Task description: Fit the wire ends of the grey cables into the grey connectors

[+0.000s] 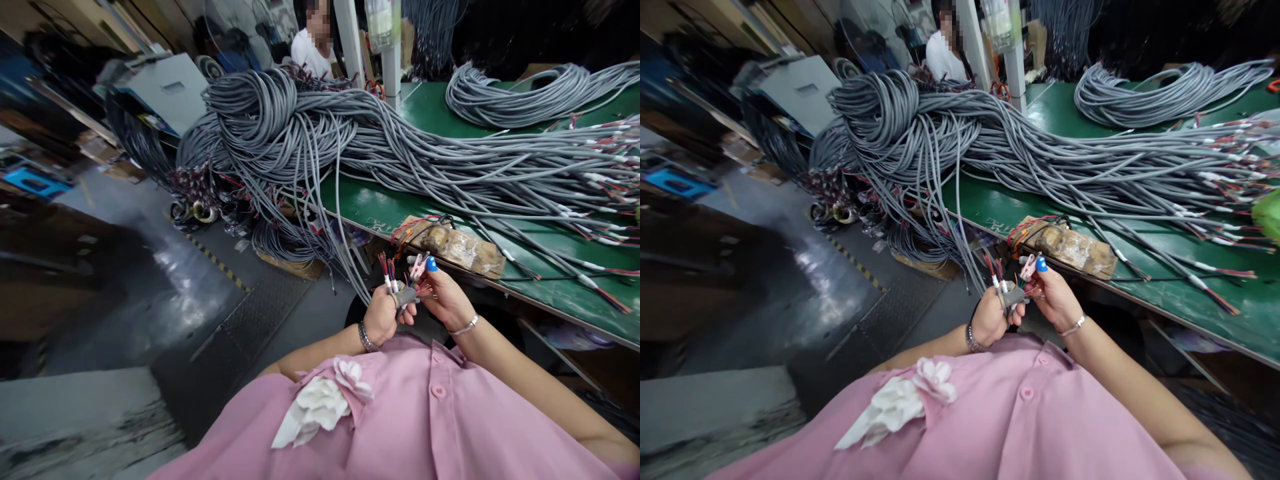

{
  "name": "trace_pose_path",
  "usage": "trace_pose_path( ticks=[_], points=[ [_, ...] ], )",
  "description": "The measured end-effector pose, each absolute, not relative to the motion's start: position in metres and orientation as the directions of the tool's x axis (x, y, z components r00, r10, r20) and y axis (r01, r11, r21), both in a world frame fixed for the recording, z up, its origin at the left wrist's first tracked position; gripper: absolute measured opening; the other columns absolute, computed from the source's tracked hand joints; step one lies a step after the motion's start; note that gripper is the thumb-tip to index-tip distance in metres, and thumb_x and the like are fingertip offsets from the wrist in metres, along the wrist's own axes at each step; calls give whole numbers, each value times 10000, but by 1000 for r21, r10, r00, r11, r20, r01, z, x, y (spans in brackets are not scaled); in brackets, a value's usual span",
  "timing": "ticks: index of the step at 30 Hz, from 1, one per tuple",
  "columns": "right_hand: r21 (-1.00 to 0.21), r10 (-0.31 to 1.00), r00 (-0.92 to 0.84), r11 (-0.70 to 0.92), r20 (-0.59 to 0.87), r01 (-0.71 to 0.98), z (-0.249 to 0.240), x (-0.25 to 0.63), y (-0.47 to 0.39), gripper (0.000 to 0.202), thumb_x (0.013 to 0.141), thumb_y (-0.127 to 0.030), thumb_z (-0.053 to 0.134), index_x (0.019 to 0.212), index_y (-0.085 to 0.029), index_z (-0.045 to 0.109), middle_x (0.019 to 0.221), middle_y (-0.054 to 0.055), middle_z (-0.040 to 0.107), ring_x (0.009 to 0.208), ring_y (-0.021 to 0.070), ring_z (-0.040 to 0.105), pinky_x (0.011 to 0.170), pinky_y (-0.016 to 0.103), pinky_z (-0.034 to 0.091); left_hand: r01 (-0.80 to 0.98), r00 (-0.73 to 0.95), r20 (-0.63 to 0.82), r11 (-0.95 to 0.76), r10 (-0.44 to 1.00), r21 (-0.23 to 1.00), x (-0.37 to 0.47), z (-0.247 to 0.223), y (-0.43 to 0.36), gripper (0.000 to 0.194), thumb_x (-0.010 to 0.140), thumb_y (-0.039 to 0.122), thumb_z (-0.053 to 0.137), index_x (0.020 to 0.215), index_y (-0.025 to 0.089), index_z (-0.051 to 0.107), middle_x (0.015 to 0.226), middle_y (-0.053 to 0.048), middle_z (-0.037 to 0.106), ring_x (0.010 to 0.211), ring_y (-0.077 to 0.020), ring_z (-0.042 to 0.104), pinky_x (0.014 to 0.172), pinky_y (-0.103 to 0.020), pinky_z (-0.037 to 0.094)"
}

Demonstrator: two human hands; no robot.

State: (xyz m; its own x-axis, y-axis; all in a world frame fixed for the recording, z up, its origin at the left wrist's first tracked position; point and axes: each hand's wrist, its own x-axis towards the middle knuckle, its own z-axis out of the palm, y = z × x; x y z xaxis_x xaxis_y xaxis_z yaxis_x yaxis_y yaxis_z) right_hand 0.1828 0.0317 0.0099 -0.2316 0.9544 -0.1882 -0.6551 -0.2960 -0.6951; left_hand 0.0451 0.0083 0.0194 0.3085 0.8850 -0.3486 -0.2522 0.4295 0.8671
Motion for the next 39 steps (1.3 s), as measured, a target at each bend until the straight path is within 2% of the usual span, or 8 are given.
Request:
trace_pose_path(
  ticks=[6, 12, 15, 21, 24, 32, 39],
  points=[
    [-671, 955, -216, -296, -202, -680, 11, 181, 31, 406, 746, -588, 641, 885, -206, 654, 674, 26, 648, 625, 185, 595, 552, 314, 454, -251, 296, -343, 419, 891, 873, 45, 19, 8, 310, 708, 407, 674, 651, 141, 524, 517, -12, 592, 347, -89, 510, 346, -186, 271],
    [-609, 931, -242, -361, -272, -706, 11, 188, 30, 419, 787, -623, 560, 872, -224, 656, 801, 27, 653, 645, 143, 560, 555, 259, 443, -244, 318, -302, 385, 899, 890, 40, 19, 2, 306, 723, 389, 667, 612, 129, 549, 513, -22, 594, 351, -86, 514, 349, -182, 276],
    [-607, 921, -255, -386, -294, -695, 12, 191, 31, 387, 790, -591, 581, 863, -220, 666, 828, 35, 656, 665, 143, 558, 550, 247, 443, -265, 318, -310, 398, 896, 878, 37, 20, -2, 270, 719, 362, 677, 635, 132, 562, 529, -20, 606, 357, -91, 521, 352, -186, 297],
    [-698, 953, -130, -290, -274, -654, 15, 188, 31, 222, 800, -404, 657, 863, -194, 689, 764, 23, 642, 662, 130, 548, 549, 228, 439, -320, 257, -302, 376, 918, 870, 37, 26, -2, 277, 731, 371, 666, 644, 138, 544, 514, -11, 590, 352, -87, 506, 344, -192, 287],
    [-682, 951, -141, -297, -276, -668, 16, 187, 31, 254, 798, -443, 650, 875, -203, 687, 784, 23, 655, 650, 130, 551, 529, 231, 429, -334, 268, -315, 395, 910, 856, 39, 24, 2, 270, 730, 373, 665, 670, 140, 543, 522, -7, 593, 359, -88, 509, 349, -192, 298],
    [-692, 950, -159, -306, -270, -654, 12, 187, 36, 347, 744, -528, 681, 750, -181, 669, 680, 22, 648, 588, 142, 554, 575, 285, 443, -329, 263, -338, 413, 904, 849, 43, 19, 9, 281, 717, 388, 669, 678, 147, 531, 524, -2, 593, 356, -87, 507, 352, -194, 308],
    [-663, 950, -114, -286, -291, -691, 13, 182, 39, 321, 721, -500, 715, 712, -184, 661, 644, 5, 634, 538, 123, 516, 533, 263, 419, -274, 270, -362, 431, 892, 860, 45, 17, 8, 295, 707, 406, 667, 661, 147, 532, 528, -5, 595, 363, -85, 514, 355, -190, 299]
  ],
)
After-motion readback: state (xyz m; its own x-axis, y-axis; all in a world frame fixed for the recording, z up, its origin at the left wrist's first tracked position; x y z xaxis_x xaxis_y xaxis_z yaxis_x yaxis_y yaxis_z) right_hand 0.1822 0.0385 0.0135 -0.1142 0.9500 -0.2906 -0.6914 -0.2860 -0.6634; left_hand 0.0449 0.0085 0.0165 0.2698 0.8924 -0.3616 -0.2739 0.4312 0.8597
